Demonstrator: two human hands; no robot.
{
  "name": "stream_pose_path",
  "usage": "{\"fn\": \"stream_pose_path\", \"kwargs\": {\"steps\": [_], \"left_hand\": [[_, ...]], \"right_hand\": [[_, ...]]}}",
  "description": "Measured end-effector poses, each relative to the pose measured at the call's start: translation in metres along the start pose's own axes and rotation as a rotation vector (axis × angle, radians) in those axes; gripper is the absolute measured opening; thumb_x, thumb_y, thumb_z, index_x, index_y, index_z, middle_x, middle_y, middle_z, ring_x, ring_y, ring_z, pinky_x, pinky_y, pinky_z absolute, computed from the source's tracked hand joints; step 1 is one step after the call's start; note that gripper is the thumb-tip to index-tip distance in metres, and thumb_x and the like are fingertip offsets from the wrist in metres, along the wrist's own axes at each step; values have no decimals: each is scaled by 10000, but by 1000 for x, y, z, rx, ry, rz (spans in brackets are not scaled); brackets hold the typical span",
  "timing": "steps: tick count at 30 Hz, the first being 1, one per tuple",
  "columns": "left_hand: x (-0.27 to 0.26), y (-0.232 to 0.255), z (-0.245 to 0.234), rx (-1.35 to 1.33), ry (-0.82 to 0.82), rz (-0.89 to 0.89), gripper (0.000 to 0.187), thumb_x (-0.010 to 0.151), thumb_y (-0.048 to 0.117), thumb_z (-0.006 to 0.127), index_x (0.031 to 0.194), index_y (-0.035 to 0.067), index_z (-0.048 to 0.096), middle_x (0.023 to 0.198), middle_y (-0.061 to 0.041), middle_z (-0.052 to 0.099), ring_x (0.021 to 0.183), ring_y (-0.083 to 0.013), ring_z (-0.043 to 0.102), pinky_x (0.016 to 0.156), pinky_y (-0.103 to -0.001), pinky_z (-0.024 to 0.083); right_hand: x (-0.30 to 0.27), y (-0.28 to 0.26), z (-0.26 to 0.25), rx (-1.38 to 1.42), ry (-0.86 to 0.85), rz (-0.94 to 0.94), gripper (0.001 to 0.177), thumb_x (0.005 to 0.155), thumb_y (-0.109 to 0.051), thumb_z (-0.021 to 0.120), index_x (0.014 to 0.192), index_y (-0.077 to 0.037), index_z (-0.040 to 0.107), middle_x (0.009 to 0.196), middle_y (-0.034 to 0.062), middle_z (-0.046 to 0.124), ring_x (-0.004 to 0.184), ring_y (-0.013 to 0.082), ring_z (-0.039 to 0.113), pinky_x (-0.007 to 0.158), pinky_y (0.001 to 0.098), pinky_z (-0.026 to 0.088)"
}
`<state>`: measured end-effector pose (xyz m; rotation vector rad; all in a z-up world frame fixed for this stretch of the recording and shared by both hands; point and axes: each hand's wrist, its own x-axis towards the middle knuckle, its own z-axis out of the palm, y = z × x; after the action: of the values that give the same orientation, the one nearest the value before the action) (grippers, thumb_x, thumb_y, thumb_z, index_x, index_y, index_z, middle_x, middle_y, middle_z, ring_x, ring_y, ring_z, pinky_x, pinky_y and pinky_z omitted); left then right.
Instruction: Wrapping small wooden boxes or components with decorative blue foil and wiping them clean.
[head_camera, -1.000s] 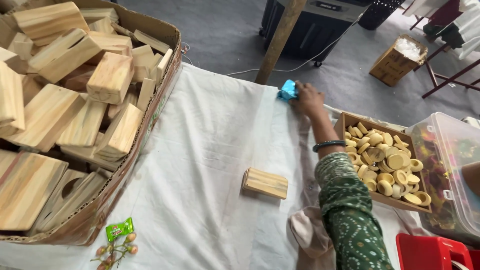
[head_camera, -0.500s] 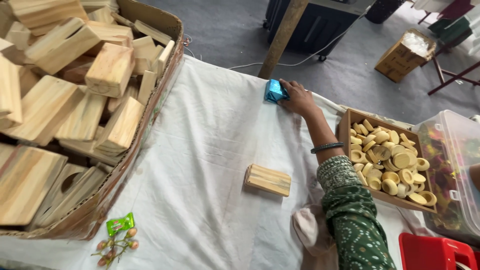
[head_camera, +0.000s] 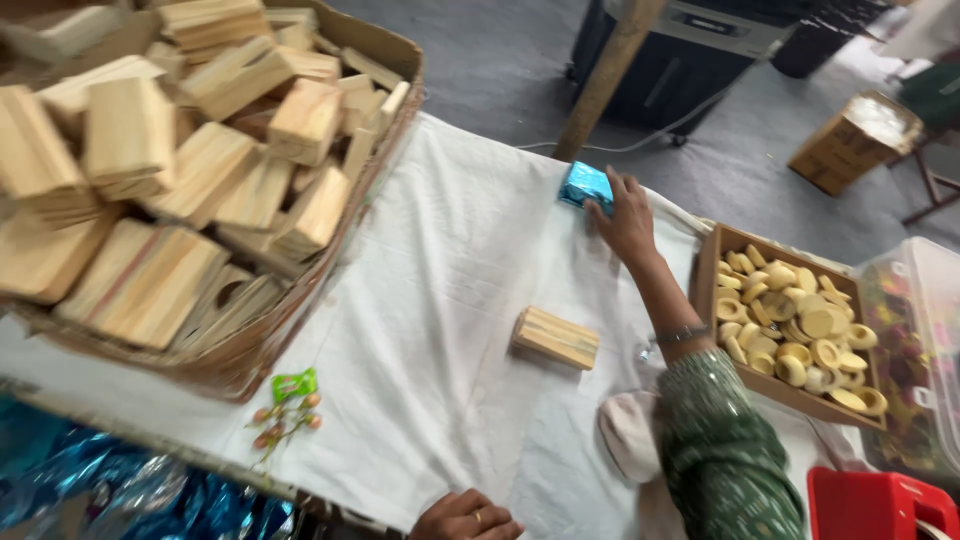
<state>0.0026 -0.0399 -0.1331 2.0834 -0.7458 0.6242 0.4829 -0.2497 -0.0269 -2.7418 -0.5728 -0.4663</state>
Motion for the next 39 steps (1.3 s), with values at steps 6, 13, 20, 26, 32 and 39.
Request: {"fn": "stream_pose_path", "kwargs": {"steps": [6,13,20,26,32,39], "left_hand": [[28,30,-35,-48,-54,-138,214,953,300,794,1073,123,803,1007,-9,759,985,-202,697,781,-401,581],[54,50,-95,-136,-188,-194,251,875,266,800,1058,99,763,1100,-48,740,1069,-267,685,917,-392,558],[52,71,-227,244,230,-420,220,862,131,778,1070,70,741,1122,-98,747,1051,-256,718,920,-366,578],[-35,71,-299,601,612,-780,228,986,215,720,1185,102,725,1205,-96,728,1079,-283,708,855,-393,550],[-128,8,-282,983,293,-1158,542,930,463,733,1303,71,698,1402,-176,598,1258,-398,569,983,-524,500],[-145,-35,-248,1275,39,-1165,202,873,301,727,1030,184,776,1450,-23,615,1455,-254,487,1228,-591,218]], "right_hand": [[-153,-91,-42,281,-397,-422,750,752,-315,796,1416,-95,523,1423,191,533,1192,399,565,942,492,518],[-216,-85,-77,19,-337,-340,666,919,-343,704,1532,-210,479,1501,114,536,1238,303,574,1026,447,513],[-237,-34,-49,300,-157,-319,826,818,-352,780,1517,-71,441,1375,194,594,1194,331,591,959,439,493],[-238,-39,-57,409,-150,-111,650,920,-268,749,1501,-49,555,1232,168,674,921,251,655,816,364,544],[-241,-46,-64,380,-113,-101,642,923,-276,748,1492,-41,566,1223,174,673,871,237,649,798,354,540],[-241,-53,-68,384,-110,-124,631,942,-287,748,1492,-33,573,1211,175,671,931,233,665,806,357,541]]}}
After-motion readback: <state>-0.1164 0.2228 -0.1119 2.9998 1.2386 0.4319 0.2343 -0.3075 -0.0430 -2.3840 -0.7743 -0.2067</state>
